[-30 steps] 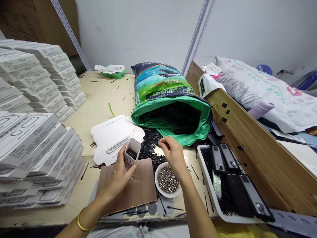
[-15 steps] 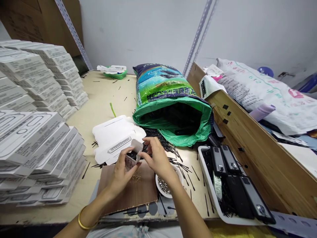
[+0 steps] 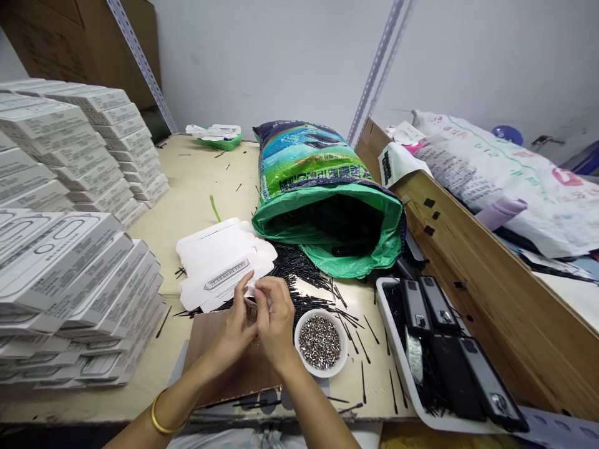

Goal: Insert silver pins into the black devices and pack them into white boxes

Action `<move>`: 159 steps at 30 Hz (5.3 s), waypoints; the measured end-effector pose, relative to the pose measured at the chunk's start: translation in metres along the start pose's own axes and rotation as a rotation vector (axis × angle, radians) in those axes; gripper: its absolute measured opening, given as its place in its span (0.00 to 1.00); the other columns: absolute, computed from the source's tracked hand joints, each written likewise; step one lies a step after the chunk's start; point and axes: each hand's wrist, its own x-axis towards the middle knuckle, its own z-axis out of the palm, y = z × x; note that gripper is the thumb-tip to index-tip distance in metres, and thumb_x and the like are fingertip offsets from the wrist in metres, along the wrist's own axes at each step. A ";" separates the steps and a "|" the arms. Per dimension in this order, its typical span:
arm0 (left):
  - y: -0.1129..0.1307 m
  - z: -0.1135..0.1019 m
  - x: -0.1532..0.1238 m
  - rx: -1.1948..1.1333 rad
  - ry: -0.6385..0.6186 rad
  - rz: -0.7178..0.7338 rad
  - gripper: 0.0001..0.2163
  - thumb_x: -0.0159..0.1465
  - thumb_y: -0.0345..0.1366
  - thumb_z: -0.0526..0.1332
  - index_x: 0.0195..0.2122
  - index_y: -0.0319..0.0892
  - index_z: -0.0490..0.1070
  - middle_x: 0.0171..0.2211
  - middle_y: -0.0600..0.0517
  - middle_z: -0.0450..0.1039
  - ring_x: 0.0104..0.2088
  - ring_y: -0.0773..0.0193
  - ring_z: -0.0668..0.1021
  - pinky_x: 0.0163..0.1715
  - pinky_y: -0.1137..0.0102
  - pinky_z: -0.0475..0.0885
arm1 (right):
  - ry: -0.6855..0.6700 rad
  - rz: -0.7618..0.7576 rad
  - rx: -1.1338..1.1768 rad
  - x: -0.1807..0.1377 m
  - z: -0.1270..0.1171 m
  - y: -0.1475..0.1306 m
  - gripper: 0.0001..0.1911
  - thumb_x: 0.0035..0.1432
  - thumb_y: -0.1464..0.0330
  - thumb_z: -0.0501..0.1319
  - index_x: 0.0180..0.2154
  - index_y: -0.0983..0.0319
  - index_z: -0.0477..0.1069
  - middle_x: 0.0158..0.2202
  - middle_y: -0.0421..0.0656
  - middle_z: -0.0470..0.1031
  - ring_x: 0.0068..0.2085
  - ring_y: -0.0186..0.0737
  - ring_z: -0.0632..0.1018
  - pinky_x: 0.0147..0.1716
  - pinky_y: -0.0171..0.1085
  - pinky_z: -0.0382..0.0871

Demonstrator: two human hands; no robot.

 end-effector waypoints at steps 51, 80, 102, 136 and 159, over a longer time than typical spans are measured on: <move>-0.018 0.188 0.234 0.597 -0.396 0.163 0.17 0.62 0.28 0.59 0.53 0.34 0.66 0.51 0.38 0.66 0.52 0.52 0.70 0.52 0.54 0.65 | -0.183 0.183 -0.571 -0.089 -0.092 0.073 0.08 0.59 0.79 0.49 0.34 0.61 0.61 0.35 0.43 0.68 0.37 0.42 0.68 0.39 0.41 0.58; -0.005 0.005 -0.079 -1.066 -0.047 -0.709 0.26 0.51 0.35 0.71 0.47 0.39 0.60 0.43 0.46 0.71 0.40 0.64 0.77 0.41 0.71 0.70 | -0.221 0.052 -0.698 -0.104 -0.111 0.080 0.11 0.62 0.64 0.54 0.35 0.63 0.71 0.33 0.46 0.75 0.36 0.44 0.71 0.39 0.41 0.61; -0.018 -0.017 -0.056 -0.767 0.185 -0.514 0.31 0.55 0.34 0.68 0.58 0.44 0.59 0.54 0.45 0.67 0.56 0.55 0.69 0.59 0.57 0.60 | -0.040 0.659 0.255 -0.082 -0.034 -0.010 0.10 0.59 0.63 0.61 0.36 0.64 0.69 0.35 0.44 0.75 0.36 0.35 0.75 0.37 0.35 0.68; 0.003 -0.010 -0.026 -1.373 0.579 -0.943 0.07 0.68 0.32 0.53 0.40 0.35 0.68 0.41 0.44 0.75 0.43 0.60 0.79 0.51 0.58 0.71 | -0.024 0.403 0.141 -0.064 -0.020 0.003 0.04 0.62 0.71 0.56 0.34 0.62 0.68 0.35 0.43 0.69 0.39 0.36 0.72 0.41 0.37 0.65; -0.011 -0.008 -0.027 -0.309 0.204 -0.232 0.16 0.62 0.38 0.62 0.49 0.39 0.65 0.46 0.42 0.74 0.48 0.56 0.76 0.53 0.60 0.67 | 0.043 0.608 0.128 -0.060 -0.048 0.032 0.11 0.61 0.62 0.58 0.39 0.63 0.70 0.38 0.45 0.72 0.41 0.39 0.73 0.42 0.38 0.67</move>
